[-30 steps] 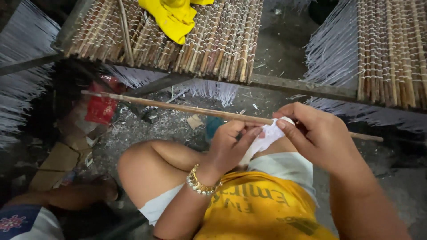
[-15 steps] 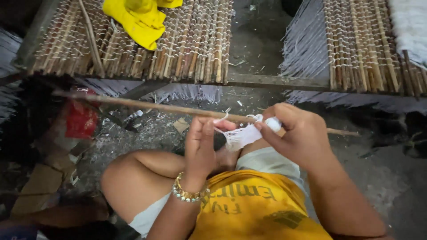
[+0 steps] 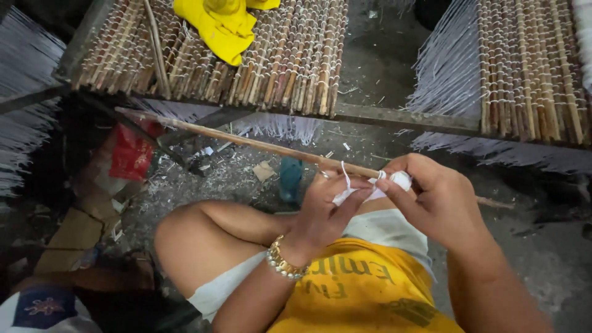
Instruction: Wrapping and securing white thread loops onto a wooden stick
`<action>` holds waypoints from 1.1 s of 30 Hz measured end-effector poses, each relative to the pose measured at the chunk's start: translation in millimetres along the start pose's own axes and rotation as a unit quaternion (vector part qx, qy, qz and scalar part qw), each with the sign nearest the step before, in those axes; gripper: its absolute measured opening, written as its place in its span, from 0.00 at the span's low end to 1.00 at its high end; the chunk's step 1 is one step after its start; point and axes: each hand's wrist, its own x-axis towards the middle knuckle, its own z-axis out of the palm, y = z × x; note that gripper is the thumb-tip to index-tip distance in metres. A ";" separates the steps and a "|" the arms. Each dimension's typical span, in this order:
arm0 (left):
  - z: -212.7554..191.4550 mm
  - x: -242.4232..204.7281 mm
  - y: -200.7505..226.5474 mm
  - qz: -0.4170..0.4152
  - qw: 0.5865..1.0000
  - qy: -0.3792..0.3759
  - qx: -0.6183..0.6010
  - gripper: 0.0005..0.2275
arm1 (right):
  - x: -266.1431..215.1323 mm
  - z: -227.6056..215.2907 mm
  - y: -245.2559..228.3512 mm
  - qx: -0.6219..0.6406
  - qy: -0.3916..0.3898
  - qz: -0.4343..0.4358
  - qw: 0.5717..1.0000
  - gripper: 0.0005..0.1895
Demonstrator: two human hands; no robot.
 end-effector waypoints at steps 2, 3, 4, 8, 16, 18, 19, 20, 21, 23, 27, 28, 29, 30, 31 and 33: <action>3.6 1.0 -11.1 -0.054 0.997 0.049 -0.014 0.10 | 0.3 -1.7 3.2 -0.010 0.002 0.005 1.000 0.06; 5.4 1.2 -16.7 -0.108 0.989 0.100 -0.029 0.13 | 0.3 -2.6 4.8 -0.020 0.003 0.010 1.000 0.06; 3.5 0.7 -19.9 -0.106 0.989 0.099 -0.028 0.13 | 0.4 -3.0 4.5 -0.019 0.004 0.009 1.000 0.06; 6.3 -0.8 -28.5 -0.112 0.975 0.068 -0.182 0.14 | 1.7 -0.8 0.6 0.002 0.000 0.010 1.000 0.05; 4.1 -4.3 -22.4 -0.051 0.996 0.045 -0.049 0.10 | 4.8 -2.2 -8.5 0.017 -0.002 -0.008 1.000 0.05; -1.0 -6.5 -36.4 -0.072 0.953 0.086 -0.280 0.08 | 5.9 -1.9 -15.8 -0.028 0.028 0.023 0.999 0.06; -0.4 -4.7 -31.4 -0.073 0.954 0.086 -0.279 0.08 | 6.4 -1.9 -16.7 -0.027 0.028 0.023 0.999 0.06; 0.7 -2.7 -26.4 -0.062 0.970 0.059 -0.227 0.13 | 6.9 -2.4 -17.5 -0.012 0.011 0.029 0.999 0.06; 1.6 -0.8 -21.4 -0.051 0.983 0.031 -0.173 0.20 | 7.3 -2.8 -18.5 0.003 -0.005 0.034 0.999 0.07; 1.9 1.7 -3.2 -0.021 0.996 0.029 -0.087 0.13 | 8.3 -3.1 -21.0 -0.001 -0.010 0.031 0.999 0.07; -2.6 1.8 7.0 0.000 1.000 0.007 -0.012 0.08 | 8.6 -3.7 -20.7 0.003 -0.021 0.053 0.998 0.07; -3.2 0.7 6.2 -0.001 1.000 0.006 -0.012 0.08 | 8.1 -1.9 -18.4 0.003 -0.022 0.054 0.998 0.07; -3.9 -0.4 5.6 0.003 1.000 0.001 -0.003 0.09 | 7.5 -0.1 -16.3 -0.013 -0.010 0.031 0.999 0.09; -5.6 -0.8 5.1 0.009 1.000 -0.004 0.007 0.10 | 8.0 2.0 -14.5 -0.029 0.002 0.006 1.000 0.12; -5.7 -2.2 0.1 0.009 1.000 -0.004 0.008 0.10 | 7.5 1.8 -15.6 -0.028 0.002 0.006 1.000 0.12; -5.9 -2.8 -10.4 -0.074 0.981 0.043 -0.175 0.13 | 6.9 0.8 -17.5 -0.021 0.031 0.002 0.999 0.09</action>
